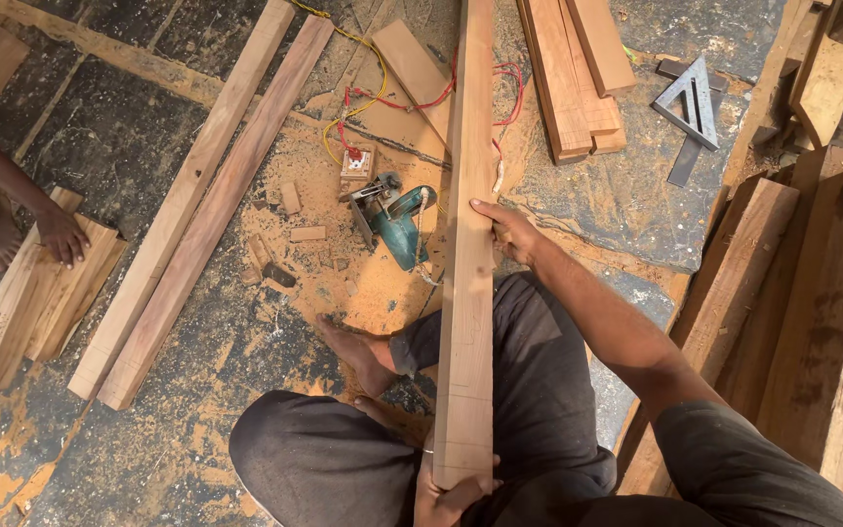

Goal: The person sits on the floor and uses a small wooden block to rub and smooth the surface of a long wooden plank. The person repeatedly rubs the block along the length of the plank, flipping it over to work on different sides.

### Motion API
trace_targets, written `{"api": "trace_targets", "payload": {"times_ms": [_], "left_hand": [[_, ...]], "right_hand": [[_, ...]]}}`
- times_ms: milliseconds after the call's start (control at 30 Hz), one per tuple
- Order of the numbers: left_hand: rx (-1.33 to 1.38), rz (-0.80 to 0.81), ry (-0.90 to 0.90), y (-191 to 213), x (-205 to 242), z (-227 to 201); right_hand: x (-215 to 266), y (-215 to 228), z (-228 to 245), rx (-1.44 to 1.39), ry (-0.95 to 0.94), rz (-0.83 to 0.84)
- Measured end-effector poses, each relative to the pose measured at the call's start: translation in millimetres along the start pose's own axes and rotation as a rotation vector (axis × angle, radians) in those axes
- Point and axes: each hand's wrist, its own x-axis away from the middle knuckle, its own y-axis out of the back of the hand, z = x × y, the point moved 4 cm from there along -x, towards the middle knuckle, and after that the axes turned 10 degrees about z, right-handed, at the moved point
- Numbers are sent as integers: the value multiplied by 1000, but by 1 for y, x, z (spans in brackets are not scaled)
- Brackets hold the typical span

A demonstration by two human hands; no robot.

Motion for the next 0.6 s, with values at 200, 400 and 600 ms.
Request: {"api": "trace_targets", "payload": {"times_ms": [200,400,600], "left_hand": [[-591,160,-391,-47,-57,40],[-820,147,-721,-69,-142,74],[-884,109,-516,-74,-166,119]], "right_hand": [[73,35,-8,-8,25,-245],[221,77,-54,-215,70,-592],[326,-9,-43,65,71,-471]]}}
